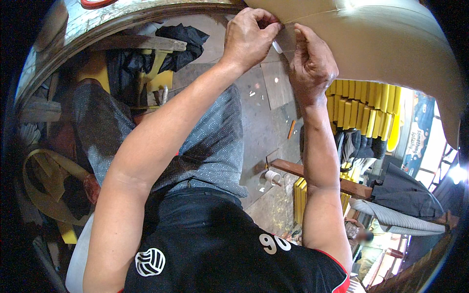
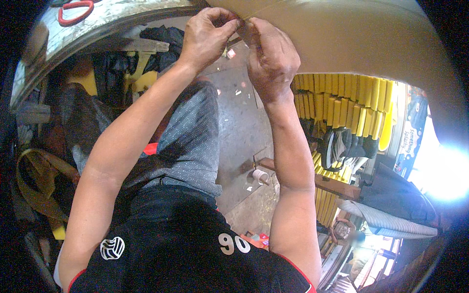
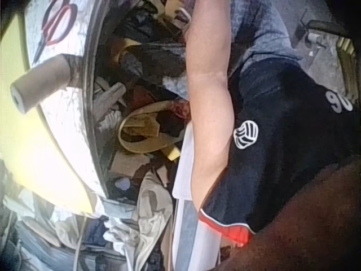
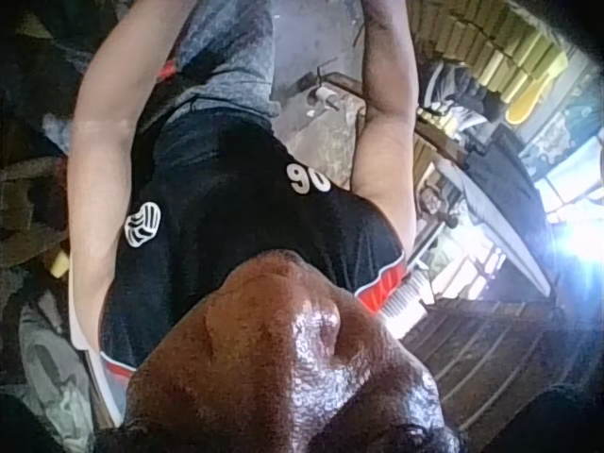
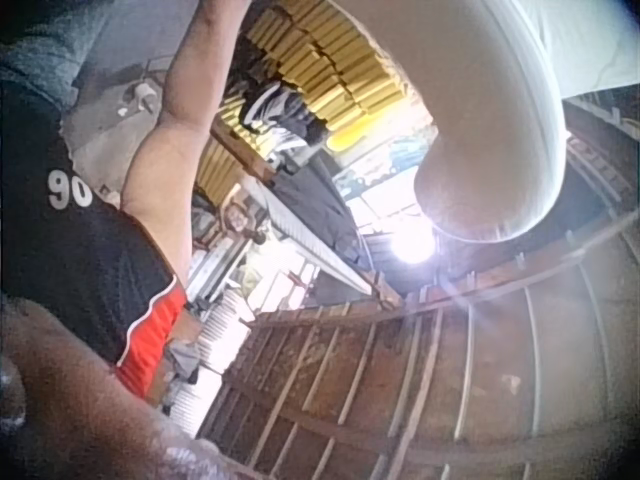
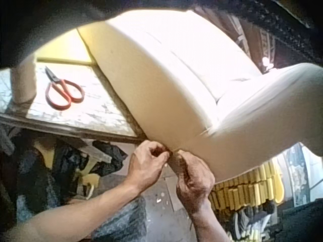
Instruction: The person hand-sews a seam on a large beige upholstered piece using a needle and thread. They repeatedly insert the needle, pull the thread through, and tighten the stitches along the seam.
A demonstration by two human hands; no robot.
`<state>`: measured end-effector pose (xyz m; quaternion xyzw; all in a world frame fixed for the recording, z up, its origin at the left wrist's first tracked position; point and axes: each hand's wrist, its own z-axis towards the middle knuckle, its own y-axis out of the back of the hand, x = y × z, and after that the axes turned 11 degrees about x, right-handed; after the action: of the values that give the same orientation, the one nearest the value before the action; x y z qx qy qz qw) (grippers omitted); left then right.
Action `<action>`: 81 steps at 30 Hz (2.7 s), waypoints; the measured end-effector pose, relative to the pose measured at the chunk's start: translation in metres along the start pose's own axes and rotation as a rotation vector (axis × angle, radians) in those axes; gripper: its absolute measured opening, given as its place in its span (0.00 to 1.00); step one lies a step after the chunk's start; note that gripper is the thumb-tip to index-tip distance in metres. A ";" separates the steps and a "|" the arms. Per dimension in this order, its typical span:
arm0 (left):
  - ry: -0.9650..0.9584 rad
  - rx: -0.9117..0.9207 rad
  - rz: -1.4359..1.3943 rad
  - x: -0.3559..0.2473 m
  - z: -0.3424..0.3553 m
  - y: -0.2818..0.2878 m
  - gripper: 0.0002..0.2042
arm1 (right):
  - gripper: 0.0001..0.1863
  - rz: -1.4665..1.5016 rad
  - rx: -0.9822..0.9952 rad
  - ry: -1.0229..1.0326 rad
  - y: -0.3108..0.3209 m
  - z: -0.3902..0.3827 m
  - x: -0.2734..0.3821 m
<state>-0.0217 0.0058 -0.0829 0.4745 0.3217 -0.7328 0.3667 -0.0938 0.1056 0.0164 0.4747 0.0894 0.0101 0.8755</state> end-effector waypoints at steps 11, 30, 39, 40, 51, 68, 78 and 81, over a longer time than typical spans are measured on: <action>-0.019 -0.029 0.056 -0.007 -0.003 0.000 0.13 | 0.05 -0.089 -0.067 0.002 -0.005 0.001 0.003; -0.262 0.124 0.161 -0.045 -0.074 -0.006 0.06 | 0.12 0.502 -0.021 -0.655 -0.008 0.009 0.019; -0.302 -0.081 0.332 -0.019 -0.033 0.023 0.08 | 0.12 0.384 -0.207 -0.585 -0.009 0.017 0.023; -0.334 -0.048 0.406 -0.020 -0.023 0.021 0.09 | 0.12 0.381 -0.219 -0.584 -0.009 0.018 0.022; -0.441 0.353 0.961 -0.029 0.009 0.035 0.06 | 0.13 0.537 -0.265 -0.590 -0.008 0.008 0.021; 0.494 0.524 1.497 -0.067 -0.269 0.337 0.07 | 0.30 2.028 -0.137 -0.529 0.057 -0.099 0.057; 1.117 0.664 1.768 -0.048 -0.530 0.493 0.09 | 0.24 1.490 -0.607 -0.910 -0.019 -0.059 0.066; 1.435 0.858 1.687 -0.055 -0.553 0.479 0.14 | 0.21 1.434 -0.438 -1.006 -0.041 -0.054 0.072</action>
<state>0.6513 0.2206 -0.2799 0.9227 -0.2324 0.1259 0.2806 -0.0344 0.1359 -0.0571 0.1874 -0.6256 0.3616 0.6654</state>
